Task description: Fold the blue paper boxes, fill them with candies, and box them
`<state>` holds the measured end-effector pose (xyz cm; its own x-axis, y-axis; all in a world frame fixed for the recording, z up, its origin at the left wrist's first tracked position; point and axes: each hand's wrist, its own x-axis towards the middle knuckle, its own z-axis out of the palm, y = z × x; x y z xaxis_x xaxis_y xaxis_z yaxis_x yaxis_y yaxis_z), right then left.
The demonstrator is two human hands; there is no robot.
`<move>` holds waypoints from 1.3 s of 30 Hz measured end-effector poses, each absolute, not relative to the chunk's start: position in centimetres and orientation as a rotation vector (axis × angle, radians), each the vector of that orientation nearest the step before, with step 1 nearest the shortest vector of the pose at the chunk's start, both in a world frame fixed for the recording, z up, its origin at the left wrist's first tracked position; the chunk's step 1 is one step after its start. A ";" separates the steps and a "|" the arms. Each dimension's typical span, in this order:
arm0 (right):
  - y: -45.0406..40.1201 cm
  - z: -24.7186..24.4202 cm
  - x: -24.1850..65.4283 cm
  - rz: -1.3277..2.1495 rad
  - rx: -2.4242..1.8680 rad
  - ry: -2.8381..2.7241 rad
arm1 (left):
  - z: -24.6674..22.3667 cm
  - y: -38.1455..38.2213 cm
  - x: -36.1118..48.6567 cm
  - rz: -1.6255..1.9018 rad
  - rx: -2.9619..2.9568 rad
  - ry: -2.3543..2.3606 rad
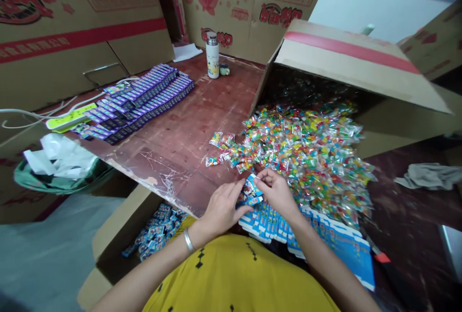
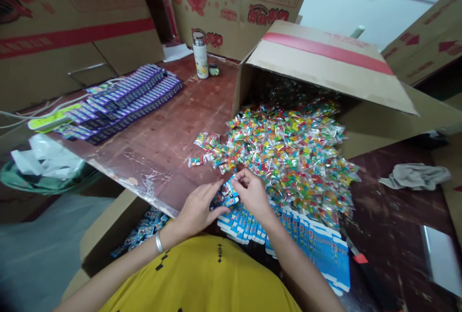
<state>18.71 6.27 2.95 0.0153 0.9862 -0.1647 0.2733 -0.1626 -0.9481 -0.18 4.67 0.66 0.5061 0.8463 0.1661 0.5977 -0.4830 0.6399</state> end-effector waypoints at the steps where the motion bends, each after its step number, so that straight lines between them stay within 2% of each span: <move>1: 6.2 3.2 18.7 1.255 -1.515 -1.237 | 1.1 4.9 0.1 0.671 2.200 1.174; 4: 5.6 3.8 18.6 1.311 -1.395 -1.149 | 2.2 5.9 0.3 0.741 1.961 1.049; 10: 3.6 4.6 18.6 1.145 -1.267 -1.655 | 3.6 7.7 -0.7 0.665 1.359 0.688; 24: 4.0 5.3 18.6 0.963 -1.206 -1.920 | 4.4 8.6 -2.3 0.484 1.259 0.586; 30: 4.6 5.9 19.0 1.173 -1.201 -1.811 | 5.1 8.2 -2.3 0.444 1.403 0.613; 36: 5.9 7.6 20.6 1.667 -1.324 -1.774 | 5.0 7.1 -1.4 0.409 1.518 0.672; 39: 6.3 7.9 21.1 1.631 -1.364 -1.636 | 4.5 7.2 -1.4 0.511 1.435 0.729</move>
<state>21.12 6.27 7.93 -0.4065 0.8571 -0.3163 0.3188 -0.1913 -0.9283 -1.36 7.19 4.48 0.6893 0.7106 -0.1411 0.1093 0.0904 0.9899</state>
